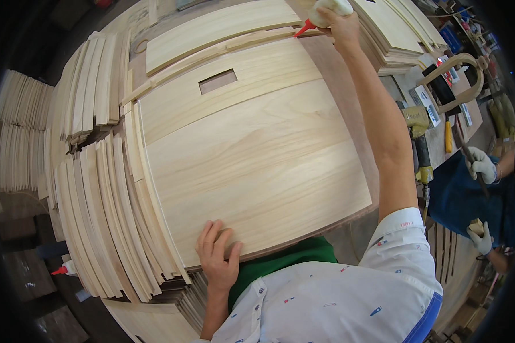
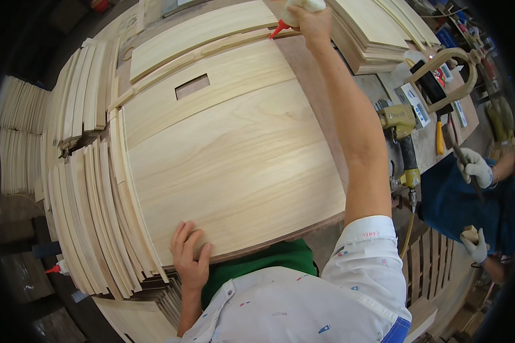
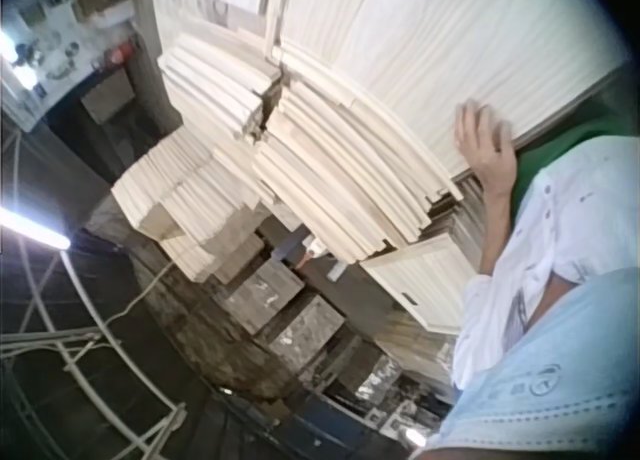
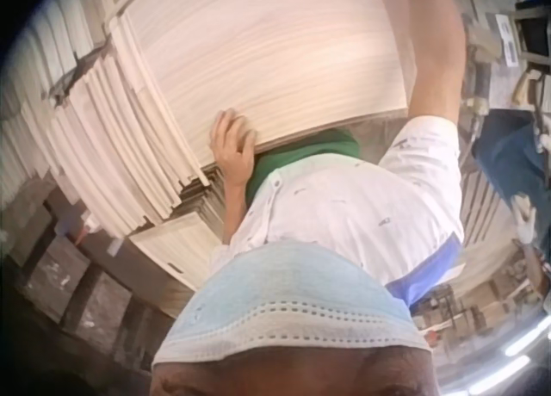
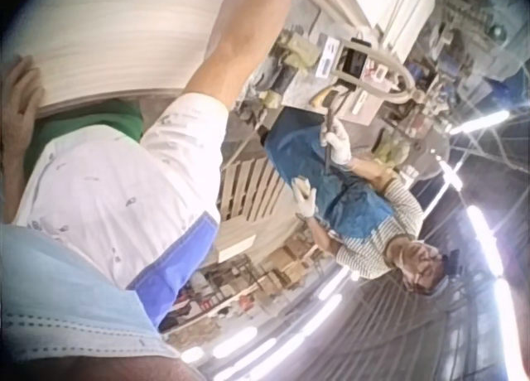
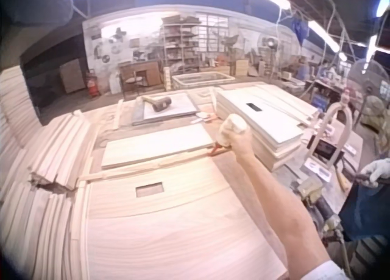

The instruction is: Assembling a wooden panel by gluing and stapling wooden strips to a base piece using a pneumatic gun.

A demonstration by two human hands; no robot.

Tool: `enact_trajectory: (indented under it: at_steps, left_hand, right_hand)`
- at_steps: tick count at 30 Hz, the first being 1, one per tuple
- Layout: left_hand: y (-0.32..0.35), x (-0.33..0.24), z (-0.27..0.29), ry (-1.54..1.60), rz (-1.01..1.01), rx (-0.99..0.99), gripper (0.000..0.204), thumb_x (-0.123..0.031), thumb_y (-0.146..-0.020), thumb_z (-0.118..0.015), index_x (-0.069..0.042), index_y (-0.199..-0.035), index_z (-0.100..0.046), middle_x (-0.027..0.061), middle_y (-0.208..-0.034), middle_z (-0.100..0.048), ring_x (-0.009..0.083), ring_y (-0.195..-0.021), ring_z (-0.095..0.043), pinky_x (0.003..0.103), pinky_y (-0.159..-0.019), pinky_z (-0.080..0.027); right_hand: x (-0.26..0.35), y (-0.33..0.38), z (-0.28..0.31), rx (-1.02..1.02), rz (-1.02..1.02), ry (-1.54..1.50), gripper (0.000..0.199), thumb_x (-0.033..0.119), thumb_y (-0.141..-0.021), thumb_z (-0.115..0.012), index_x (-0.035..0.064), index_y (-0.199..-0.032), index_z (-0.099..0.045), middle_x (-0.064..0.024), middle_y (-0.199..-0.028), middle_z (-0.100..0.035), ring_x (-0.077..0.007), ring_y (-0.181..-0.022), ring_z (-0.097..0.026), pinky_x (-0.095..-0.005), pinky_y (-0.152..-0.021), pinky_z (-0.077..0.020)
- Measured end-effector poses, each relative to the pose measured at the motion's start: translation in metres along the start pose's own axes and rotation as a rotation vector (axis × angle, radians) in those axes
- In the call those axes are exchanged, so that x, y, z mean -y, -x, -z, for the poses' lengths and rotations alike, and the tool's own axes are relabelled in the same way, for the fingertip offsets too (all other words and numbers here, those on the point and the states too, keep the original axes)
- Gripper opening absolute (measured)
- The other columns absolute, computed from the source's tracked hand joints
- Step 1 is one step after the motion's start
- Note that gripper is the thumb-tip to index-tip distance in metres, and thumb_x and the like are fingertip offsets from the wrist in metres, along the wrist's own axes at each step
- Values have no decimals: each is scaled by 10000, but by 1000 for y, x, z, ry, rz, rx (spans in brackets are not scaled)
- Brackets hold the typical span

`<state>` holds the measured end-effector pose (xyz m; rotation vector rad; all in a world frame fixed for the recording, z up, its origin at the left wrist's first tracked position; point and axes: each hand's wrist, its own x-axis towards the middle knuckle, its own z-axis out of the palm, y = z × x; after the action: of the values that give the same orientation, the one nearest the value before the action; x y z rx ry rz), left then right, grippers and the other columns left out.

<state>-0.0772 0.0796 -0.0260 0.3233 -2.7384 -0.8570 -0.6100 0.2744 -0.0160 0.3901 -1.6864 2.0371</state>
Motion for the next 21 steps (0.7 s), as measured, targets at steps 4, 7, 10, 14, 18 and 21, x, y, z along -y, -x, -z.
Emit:
enact_trajectory:
  at_steps: [4, 7, 10, 14, 18, 21]
  left_hand:
    - [1, 0, 0, -15, -8, 1, 341, -57, -746, -707, -28, -1079, -638, 143, -1278, -559, 349, -1258, -465, 437, -1037, -362]
    - [3, 4, -3, -12, -29, -13, 358, -94, -732, -731, -39, -1074, -642, 140, -1279, -558, 352, -1237, -479, 456, -1020, -359]
    - [4, 6, -3, -7, -26, -19, 355, -91, -743, -722, -34, -1083, -638, 140, -1289, -550, 353, -1245, -472, 457, -1026, -355]
    - [4, 4, -3, 2, -29, -13, 345, -90, -760, -712, -32, -1091, -634, 139, -1296, -544, 350, -1255, -463, 458, -1030, -351]
    - [3, 3, -3, -11, -37, -13, 331, -92, -778, -700, -35, -1097, -631, 134, -1305, -538, 343, -1264, -455, 455, -1036, -344]
    - [3, 2, -3, -4, -42, -12, 324, -94, -784, -697, -39, -1096, -629, 129, -1307, -536, 336, -1269, -451, 451, -1043, -338]
  right_hand:
    - [10, 9, 7, -18, -108, -34, 313, 34, -759, -717, 12, -1053, -612, -54, -922, -661, -160, -826, -645, -295, -688, -547]
    - [7, 11, 18, -94, -15, 99, 330, 32, -757, -715, 0, -1065, -600, -66, -933, -659, -165, -840, -650, -308, -710, -552]
    - [26, 26, 22, -107, -91, 53, 355, 56, -765, -718, -7, -1088, -584, -81, -954, -655, -171, -816, -659, -312, -671, -566]
    - [48, 43, 31, -104, -253, 113, 375, 88, -782, -713, -16, -1113, -572, -102, -946, -655, -184, -747, -670, -303, -551, -573]
    - [84, 63, 37, -139, -348, 204, 361, 90, -789, -702, -22, -1109, -575, -110, -928, -657, -201, -714, -677, -306, -506, -580]
    - [63, 65, 58, -122, -208, 113, 358, 90, -792, -696, -17, -1113, -579, -112, -935, -657, -204, -721, -681, -315, -506, -587]
